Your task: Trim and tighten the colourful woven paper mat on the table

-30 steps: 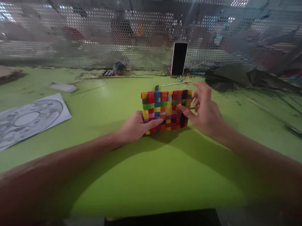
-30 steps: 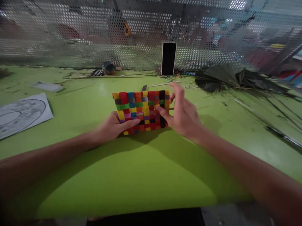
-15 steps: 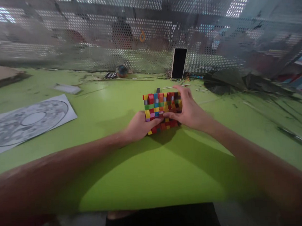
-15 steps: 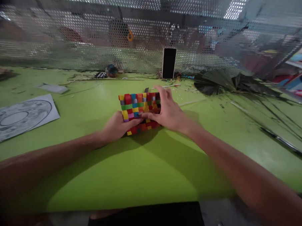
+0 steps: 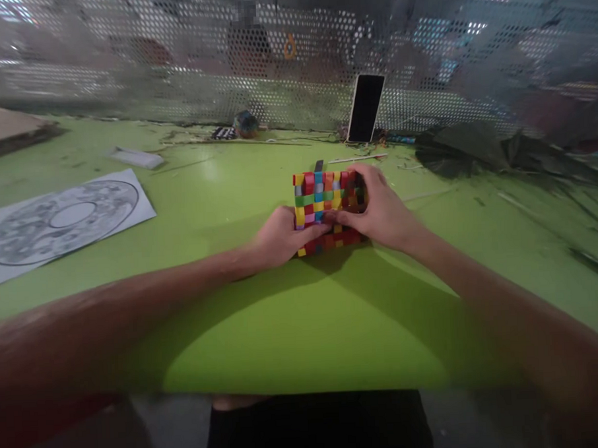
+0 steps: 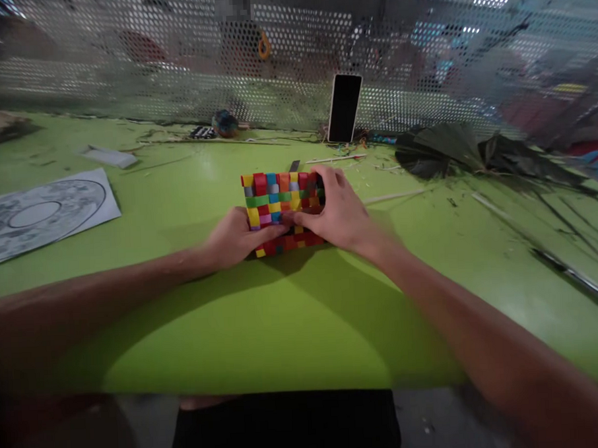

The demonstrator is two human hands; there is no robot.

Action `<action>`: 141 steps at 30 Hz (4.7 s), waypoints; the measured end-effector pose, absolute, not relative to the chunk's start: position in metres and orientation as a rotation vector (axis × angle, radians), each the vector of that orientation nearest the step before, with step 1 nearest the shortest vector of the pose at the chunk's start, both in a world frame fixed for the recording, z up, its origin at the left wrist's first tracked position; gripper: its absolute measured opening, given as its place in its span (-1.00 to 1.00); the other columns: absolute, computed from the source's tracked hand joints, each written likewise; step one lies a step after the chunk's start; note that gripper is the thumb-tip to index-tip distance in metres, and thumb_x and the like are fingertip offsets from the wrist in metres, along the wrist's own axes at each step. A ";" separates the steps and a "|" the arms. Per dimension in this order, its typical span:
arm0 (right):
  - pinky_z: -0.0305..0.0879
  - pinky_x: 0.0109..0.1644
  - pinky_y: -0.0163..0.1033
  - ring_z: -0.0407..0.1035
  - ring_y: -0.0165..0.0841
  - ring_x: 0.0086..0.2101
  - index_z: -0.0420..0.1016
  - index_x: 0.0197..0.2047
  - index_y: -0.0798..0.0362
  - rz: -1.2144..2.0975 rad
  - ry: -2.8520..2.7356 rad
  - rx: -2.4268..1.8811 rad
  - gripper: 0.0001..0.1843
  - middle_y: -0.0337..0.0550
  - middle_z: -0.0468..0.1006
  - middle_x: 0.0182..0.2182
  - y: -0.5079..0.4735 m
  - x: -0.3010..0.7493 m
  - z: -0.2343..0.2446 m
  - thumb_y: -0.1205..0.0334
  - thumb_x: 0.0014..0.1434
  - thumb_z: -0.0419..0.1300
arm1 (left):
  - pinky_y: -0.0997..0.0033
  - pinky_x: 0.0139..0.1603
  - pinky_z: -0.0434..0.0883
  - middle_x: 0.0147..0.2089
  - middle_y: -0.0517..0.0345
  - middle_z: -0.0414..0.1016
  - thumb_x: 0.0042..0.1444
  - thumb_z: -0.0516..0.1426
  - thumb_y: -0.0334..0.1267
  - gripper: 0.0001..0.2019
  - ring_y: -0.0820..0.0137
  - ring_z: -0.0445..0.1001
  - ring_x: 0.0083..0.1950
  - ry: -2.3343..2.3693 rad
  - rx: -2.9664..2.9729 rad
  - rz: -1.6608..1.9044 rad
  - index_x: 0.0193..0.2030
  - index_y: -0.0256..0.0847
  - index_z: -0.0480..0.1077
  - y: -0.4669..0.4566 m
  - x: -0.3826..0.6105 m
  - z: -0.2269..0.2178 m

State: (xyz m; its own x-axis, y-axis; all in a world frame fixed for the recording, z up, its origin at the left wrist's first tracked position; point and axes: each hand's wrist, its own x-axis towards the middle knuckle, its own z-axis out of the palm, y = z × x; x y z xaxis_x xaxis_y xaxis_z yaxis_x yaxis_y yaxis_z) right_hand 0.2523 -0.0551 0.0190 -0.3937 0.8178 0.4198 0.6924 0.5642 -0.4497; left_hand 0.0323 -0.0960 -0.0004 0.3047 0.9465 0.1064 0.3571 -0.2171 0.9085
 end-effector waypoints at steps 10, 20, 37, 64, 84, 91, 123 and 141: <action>0.27 0.18 0.18 0.30 0.05 0.07 0.26 0.24 -0.07 0.149 -2.223 -1.217 -0.21 0.04 0.38 0.04 -0.058 0.248 0.018 -0.26 0.07 0.36 | 0.33 -0.24 0.51 -0.33 0.11 0.61 0.11 0.24 -0.05 -0.75 0.21 0.58 -0.20 1.250 1.751 0.929 -0.25 -0.19 0.57 -0.098 0.034 -0.003; 0.27 0.19 0.22 0.27 0.07 0.09 0.18 0.30 -0.05 0.155 -2.221 -1.166 -0.08 0.08 0.31 0.06 -0.056 0.248 0.012 -0.37 0.04 0.33 | 0.34 -0.33 0.49 -0.41 0.15 0.57 0.08 0.25 -0.12 -0.81 0.28 0.53 -0.35 1.302 1.663 0.882 -0.30 -0.19 0.56 -0.100 0.036 -0.002; 0.28 -0.39 -0.19 0.37 -0.30 -0.45 0.58 -0.08 0.01 0.335 -2.246 -1.312 -0.50 -0.13 0.54 -0.38 -0.038 0.296 0.036 -0.26 0.22 0.24 | 0.32 -0.26 0.58 -0.18 0.03 0.69 0.06 0.34 0.10 -0.59 0.23 0.63 -0.21 1.340 1.482 1.035 -0.17 -0.23 0.63 -0.097 0.027 0.003; 0.20 -0.36 -0.16 0.20 -0.33 -0.50 0.51 0.09 -0.02 0.387 -2.209 -1.130 -0.60 -0.24 0.37 -0.48 -0.046 0.292 0.035 -0.06 0.31 0.20 | 0.11 0.15 0.55 0.06 0.09 0.65 0.18 0.28 0.04 -0.62 0.14 0.60 0.10 1.044 1.425 1.067 0.05 -0.09 0.59 -0.087 0.022 -0.009; 0.23 -0.38 -0.20 0.27 -0.36 -0.46 0.55 -0.09 0.02 0.491 -2.108 -1.082 -0.70 -0.20 0.46 -0.45 -0.040 0.291 0.024 -0.03 0.30 0.23 | 0.04 0.22 0.53 0.06 0.00 0.65 0.11 0.36 0.00 -0.59 0.11 0.59 0.14 0.865 1.193 1.175 0.04 -0.15 0.59 -0.085 0.024 -0.015; 0.32 -0.34 -0.16 0.29 -0.35 -0.45 0.55 -0.11 -0.03 0.359 -2.096 -1.047 -0.76 -0.18 0.48 -0.42 -0.045 0.291 0.032 0.00 0.28 0.26 | -0.03 0.27 0.47 0.09 0.04 0.63 0.11 0.35 0.05 -0.57 0.08 0.54 0.21 0.830 1.270 1.141 0.06 -0.09 0.59 -0.084 0.023 -0.016; 0.32 -0.29 -0.09 0.35 -0.23 -0.39 0.31 0.21 -0.09 0.406 -2.093 -1.117 -0.54 -0.20 0.45 -0.43 -0.062 0.278 0.034 -0.02 0.31 0.17 | 0.13 0.19 0.52 0.06 0.08 0.65 0.16 0.28 0.15 -0.55 0.12 0.56 0.17 0.908 1.444 1.019 0.07 -0.06 0.59 -0.085 0.018 -0.012; 0.35 -0.18 -0.03 0.44 -0.15 -0.31 0.29 0.20 -0.02 0.024 -2.032 -1.335 -0.33 -0.14 0.49 -0.35 -0.053 0.277 0.021 -0.27 0.21 0.23 | 0.24 -0.09 0.60 -0.06 0.04 0.68 0.19 0.27 0.05 -0.64 0.26 0.64 -0.13 1.073 1.465 1.063 -0.09 -0.20 0.62 -0.085 0.025 -0.009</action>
